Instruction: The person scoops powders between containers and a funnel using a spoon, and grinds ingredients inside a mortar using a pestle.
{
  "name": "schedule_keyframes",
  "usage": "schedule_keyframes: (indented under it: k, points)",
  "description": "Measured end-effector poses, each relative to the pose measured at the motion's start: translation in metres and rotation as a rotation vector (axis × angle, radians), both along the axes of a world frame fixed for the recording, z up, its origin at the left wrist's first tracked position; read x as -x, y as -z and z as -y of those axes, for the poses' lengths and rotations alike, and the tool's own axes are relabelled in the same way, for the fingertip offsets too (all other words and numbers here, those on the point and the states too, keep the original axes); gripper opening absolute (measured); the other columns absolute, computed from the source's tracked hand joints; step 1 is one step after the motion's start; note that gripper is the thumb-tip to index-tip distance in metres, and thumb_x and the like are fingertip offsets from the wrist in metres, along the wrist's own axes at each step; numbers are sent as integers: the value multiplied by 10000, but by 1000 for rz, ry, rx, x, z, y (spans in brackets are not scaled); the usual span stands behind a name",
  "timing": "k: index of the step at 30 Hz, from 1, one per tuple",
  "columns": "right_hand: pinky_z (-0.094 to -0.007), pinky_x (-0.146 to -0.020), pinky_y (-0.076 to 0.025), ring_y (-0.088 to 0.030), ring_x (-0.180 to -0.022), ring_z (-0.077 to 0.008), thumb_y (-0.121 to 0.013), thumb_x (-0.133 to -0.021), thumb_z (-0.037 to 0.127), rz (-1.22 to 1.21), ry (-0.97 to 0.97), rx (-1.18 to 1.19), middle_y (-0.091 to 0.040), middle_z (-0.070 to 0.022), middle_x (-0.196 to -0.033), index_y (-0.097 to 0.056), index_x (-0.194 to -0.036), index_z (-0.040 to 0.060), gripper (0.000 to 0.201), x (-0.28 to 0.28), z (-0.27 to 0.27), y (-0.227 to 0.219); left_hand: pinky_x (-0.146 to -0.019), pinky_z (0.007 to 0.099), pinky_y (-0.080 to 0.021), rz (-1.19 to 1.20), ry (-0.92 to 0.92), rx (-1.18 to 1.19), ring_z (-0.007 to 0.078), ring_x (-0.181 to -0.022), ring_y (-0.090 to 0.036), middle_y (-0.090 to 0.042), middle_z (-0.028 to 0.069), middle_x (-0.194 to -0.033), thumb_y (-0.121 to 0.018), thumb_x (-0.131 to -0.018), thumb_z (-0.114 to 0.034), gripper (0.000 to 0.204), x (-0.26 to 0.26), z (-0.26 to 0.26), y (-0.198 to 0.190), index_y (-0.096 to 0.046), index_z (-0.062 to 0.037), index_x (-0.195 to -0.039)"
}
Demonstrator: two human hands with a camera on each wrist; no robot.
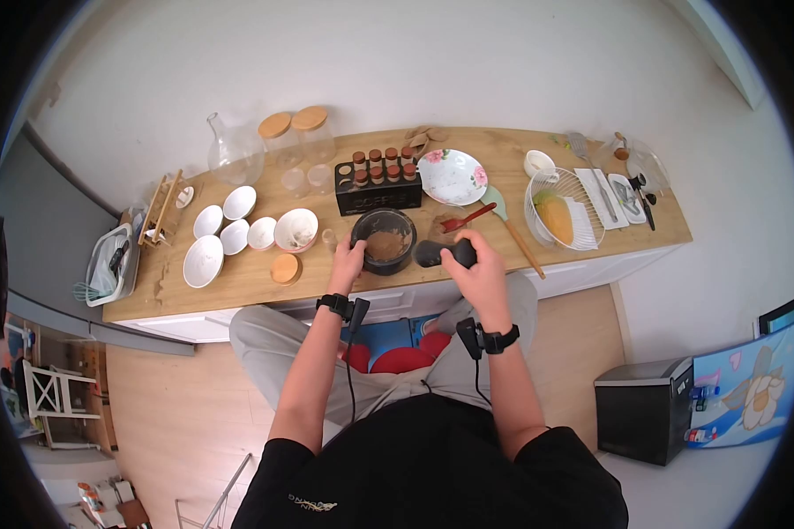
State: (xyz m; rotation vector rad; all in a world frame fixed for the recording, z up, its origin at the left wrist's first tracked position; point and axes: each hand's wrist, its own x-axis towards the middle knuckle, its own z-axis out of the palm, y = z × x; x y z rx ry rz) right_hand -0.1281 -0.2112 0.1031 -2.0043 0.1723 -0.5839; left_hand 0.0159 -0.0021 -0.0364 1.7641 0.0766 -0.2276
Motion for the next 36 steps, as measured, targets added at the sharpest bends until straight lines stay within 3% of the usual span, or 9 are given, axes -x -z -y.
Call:
schedule_keyframes:
  k: [4,6,7,9,12,16,18,29,36]
  points:
    - [-320,-597,-454,-554,-606,-226,-756,-763,173,60,-74,85,-552,-92,-676,-597,-951,66,269,-39,-15,13,-795,382,-519,60,39,4,297,-882,-686,-693,200,-996,-531,-932,-302,441,7,-6,1,-543,-78,-1312]
    - [-375,-621,-477,-607,-669,-326,-748,-751,213,30,-105,300,-604,-135,-722,-598,-940,77,277,-53,-27,8,-588,283,-521,180,61,-29,181,-725,-658,-673,109,-941,-501,-986,-302,408,5,-8,6,-539,-59,-1312]
    - [-400,-634,-488,-639,-730,-339,-737,-751,241,29,-114,368,-631,-135,-744,-596,-936,84,280,-61,-32,9,-588,283,-521,178,57,-27,181,-725,-658,-673,109,-941,-501,-986,-302,408,7,-9,4,-539,-59,-1312]
    - [-407,-632,-494,-644,-730,-337,-731,-753,256,31,-148,414,-638,-136,-748,-597,-942,90,284,-76,-38,16,-879,321,-492,254,51,-26,240,-1020,-630,-649,161,-1139,-480,-996,-283,439,13,-8,-2,-507,-3,-1333]
    - [-422,-624,-502,-649,-720,-338,-718,-759,281,-26,-198,540,-649,-138,-749,-601,-959,104,292,-87,-43,33,-1045,340,-372,239,-15,113,273,-1206,-531,-590,188,-1279,-456,-1010,-253,449,19,1,-15,-476,47,-1344]
    - [-430,-625,-499,-647,-719,-348,-705,-776,312,-44,-245,609,-649,-151,-736,-598,-982,104,312,-96,-50,44,-1029,317,-383,331,-114,264,239,-1196,-532,-581,168,-1285,-444,-1016,-227,439,8,17,17,-471,69,-1340]
    - [-432,-620,-499,-646,-714,-348,-703,-780,306,-54,-256,639,-647,-148,-730,-592,-973,102,302,-101,-54,41,-1022,302,-386,303,-137,542,213,-1173,-535,-581,150,-1276,-429,-1018,-189,411,10,24,22,-480,59,-1342]
    - [-438,-621,-519,-653,-726,-345,-675,-803,296,-32,-159,719,-652,-150,-764,-601,-946,81,269,-159,-61,60,-1013,294,-391,352,-155,588,193,-1145,-541,-585,138,-1262,-428,-1011,-155,407,9,25,23,-473,77,-1343]
    - [-445,-596,-486,-640,-702,-365,-669,-839,296,-33,-70,581,-634,-154,-707,-571,-924,83,249,-117,-45,64,-1008,295,-397,342,-158,583,195,-1152,-541,-571,151,-1285,-437,-1010,-146,408,6,26,31,-463,87,-1344]
